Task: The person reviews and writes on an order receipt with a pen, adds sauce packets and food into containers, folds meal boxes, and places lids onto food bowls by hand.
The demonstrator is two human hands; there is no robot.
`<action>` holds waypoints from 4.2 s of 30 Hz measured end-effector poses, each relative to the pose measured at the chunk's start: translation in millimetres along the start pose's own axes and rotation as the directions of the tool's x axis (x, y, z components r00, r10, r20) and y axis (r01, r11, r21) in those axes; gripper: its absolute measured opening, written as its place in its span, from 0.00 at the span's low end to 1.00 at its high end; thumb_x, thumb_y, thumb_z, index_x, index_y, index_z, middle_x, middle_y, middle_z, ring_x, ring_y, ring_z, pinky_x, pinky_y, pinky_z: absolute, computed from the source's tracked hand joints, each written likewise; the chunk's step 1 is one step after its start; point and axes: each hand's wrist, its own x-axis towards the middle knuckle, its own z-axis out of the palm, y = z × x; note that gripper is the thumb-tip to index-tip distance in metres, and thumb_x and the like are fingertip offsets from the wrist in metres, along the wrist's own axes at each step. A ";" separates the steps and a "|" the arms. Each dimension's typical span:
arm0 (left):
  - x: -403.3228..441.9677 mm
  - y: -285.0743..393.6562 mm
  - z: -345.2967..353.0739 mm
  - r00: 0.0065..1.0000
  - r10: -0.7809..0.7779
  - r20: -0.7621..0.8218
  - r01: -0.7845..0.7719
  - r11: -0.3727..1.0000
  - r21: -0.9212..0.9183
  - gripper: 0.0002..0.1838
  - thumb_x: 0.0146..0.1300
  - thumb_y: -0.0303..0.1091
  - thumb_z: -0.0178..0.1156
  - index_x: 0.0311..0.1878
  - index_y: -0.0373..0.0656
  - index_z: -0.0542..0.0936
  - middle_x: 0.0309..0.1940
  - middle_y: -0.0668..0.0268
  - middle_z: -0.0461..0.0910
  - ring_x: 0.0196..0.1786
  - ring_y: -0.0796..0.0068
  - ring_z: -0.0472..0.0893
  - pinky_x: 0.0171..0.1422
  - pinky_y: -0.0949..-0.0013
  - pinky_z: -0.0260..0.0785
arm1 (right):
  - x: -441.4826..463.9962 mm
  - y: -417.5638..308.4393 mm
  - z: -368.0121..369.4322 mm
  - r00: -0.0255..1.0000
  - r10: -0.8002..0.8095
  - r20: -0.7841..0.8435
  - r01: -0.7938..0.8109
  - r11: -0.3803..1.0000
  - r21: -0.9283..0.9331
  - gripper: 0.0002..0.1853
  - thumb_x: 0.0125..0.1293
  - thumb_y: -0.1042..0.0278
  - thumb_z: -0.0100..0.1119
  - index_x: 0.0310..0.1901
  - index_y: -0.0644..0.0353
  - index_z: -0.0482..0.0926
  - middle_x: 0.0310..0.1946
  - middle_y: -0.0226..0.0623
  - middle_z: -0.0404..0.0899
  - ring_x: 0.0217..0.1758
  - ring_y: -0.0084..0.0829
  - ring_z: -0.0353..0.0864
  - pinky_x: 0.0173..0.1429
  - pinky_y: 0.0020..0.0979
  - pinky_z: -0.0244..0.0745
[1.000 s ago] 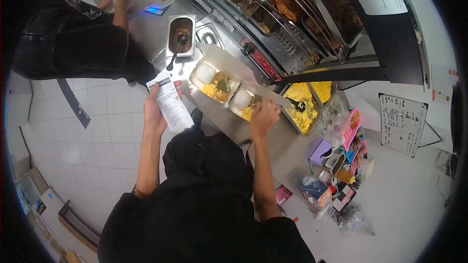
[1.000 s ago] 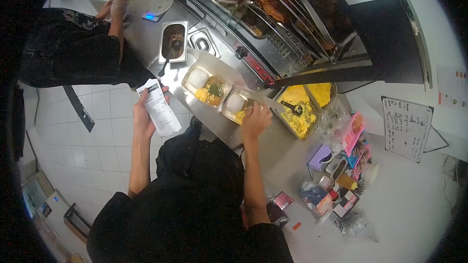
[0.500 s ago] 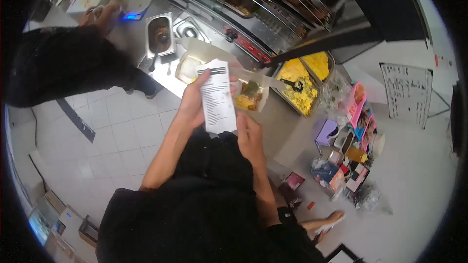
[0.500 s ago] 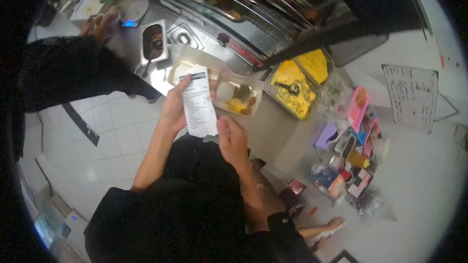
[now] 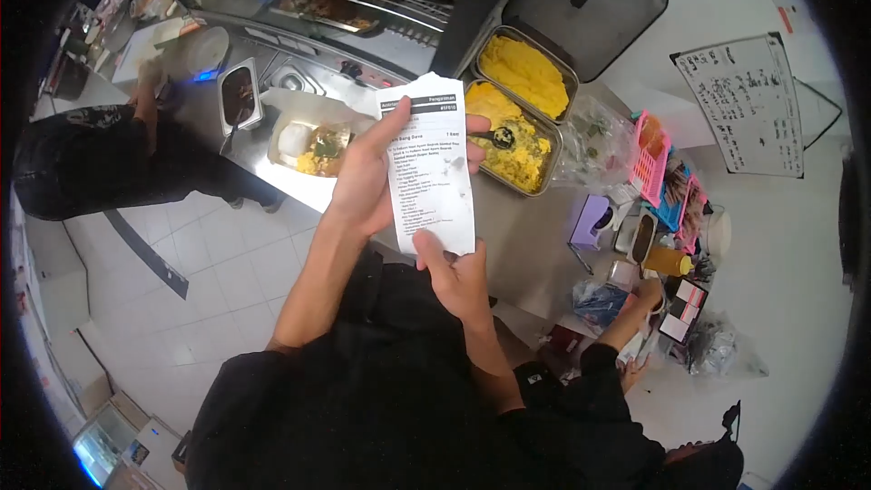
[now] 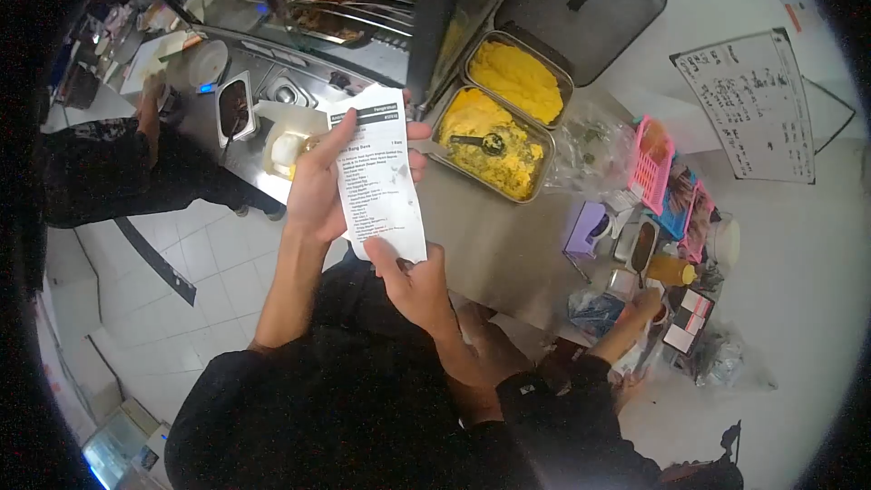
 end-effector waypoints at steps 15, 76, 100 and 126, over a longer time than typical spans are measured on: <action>48.1 -54.7 64.9 0.998 0.001 0.064 -0.002 1.000 0.004 0.29 0.79 0.45 0.33 0.74 0.35 0.54 0.56 0.44 0.77 0.46 0.54 0.83 0.51 0.59 0.80 | -18.7 -32.5 -68.0 0.997 0.083 -0.012 -0.080 0.986 0.149 0.11 0.71 0.68 0.59 0.32 0.66 0.80 0.18 0.26 0.74 0.18 0.14 0.66 0.22 0.22 0.57; 86.9 -101.0 72.2 0.981 -0.108 0.162 0.107 0.994 0.019 0.39 0.76 0.60 0.21 0.62 0.35 0.70 0.50 0.48 0.80 0.45 0.53 0.84 0.49 0.56 0.80 | -12.5 -38.7 -106.9 0.993 0.067 -0.098 -0.044 0.976 0.214 0.12 0.67 0.64 0.65 0.35 0.67 0.83 0.22 0.28 0.80 0.21 0.15 0.71 0.23 0.21 0.63; 98.8 -132.6 81.3 0.989 -0.151 -0.009 0.150 0.973 0.174 0.40 0.75 0.62 0.22 0.67 0.35 0.66 0.54 0.43 0.77 0.46 0.53 0.84 0.49 0.56 0.82 | -22.4 -18.4 -148.2 0.992 0.079 -0.102 -0.051 0.965 0.256 0.26 0.75 0.49 0.48 0.26 0.64 0.77 0.19 0.30 0.75 0.22 0.20 0.69 0.27 0.25 0.62; 156.3 -262.5 88.8 0.865 -0.354 -0.355 0.437 0.880 0.188 0.36 0.76 0.60 0.27 0.63 0.38 0.69 0.47 0.46 0.79 0.38 0.53 0.83 0.39 0.54 0.80 | 80.7 6.3 -559.9 0.612 -0.432 -0.662 -0.250 0.689 -0.681 0.10 0.64 0.67 0.60 0.43 0.63 0.83 0.36 0.50 0.85 0.37 0.46 0.86 0.43 0.39 0.78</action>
